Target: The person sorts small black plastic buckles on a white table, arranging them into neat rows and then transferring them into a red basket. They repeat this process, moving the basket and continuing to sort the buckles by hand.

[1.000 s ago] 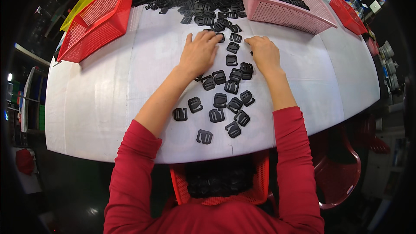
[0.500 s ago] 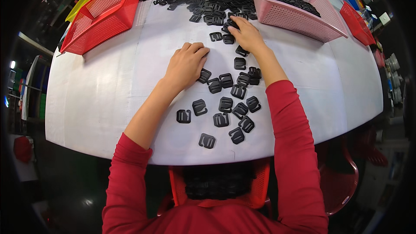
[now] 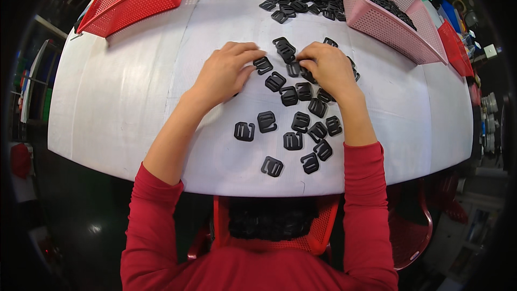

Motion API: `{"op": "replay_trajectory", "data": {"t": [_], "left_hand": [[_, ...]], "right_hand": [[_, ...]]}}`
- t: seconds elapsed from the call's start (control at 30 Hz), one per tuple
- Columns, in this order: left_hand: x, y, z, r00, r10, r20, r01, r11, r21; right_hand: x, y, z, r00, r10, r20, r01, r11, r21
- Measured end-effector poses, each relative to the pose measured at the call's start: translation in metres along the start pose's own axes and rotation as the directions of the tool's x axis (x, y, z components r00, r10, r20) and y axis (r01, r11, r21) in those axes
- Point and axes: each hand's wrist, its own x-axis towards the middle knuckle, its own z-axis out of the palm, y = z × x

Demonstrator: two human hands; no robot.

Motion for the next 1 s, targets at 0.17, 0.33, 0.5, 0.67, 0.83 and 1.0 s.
{"op": "replay_trajectory", "data": {"t": [0.17, 0.33, 0.5, 0.67, 0.83, 1.0], "left_hand": [[-0.001, 0.0, 0.01, 0.994, 0.049, 0.097, -0.063, 0.988, 0.142], [0.003, 0.003, 0.01, 0.994, -0.005, 0.111, -0.013, 0.988, 0.157], [0.012, 0.013, -0.01, 0.827, -0.474, 0.301, 0.537, 0.824, -0.178], [0.002, -0.005, -0.003, 0.947, -0.307, 0.092, 0.304, 0.952, 0.041], [0.011, 0.005, 0.022, 0.998, 0.062, -0.015, -0.061, 0.994, 0.085], [0.016, 0.021, 0.036, 0.975, 0.105, 0.194, -0.124, 0.988, 0.092]], "right_hand": [[0.001, 0.002, 0.014, 0.976, -0.118, -0.184, 0.14, 0.984, 0.113], [0.008, -0.005, 0.025, 0.969, -0.18, -0.17, 0.186, 0.982, 0.018], [0.003, 0.002, 0.008, 0.978, -0.144, -0.151, 0.166, 0.975, 0.145], [-0.004, 0.006, -0.013, 0.995, -0.018, 0.094, 0.015, 0.999, 0.03], [0.001, 0.026, -0.017, 0.993, -0.053, -0.102, 0.061, 0.995, 0.079], [0.005, 0.084, -0.013, 0.949, -0.085, -0.305, 0.08, 0.996, -0.029]]}}
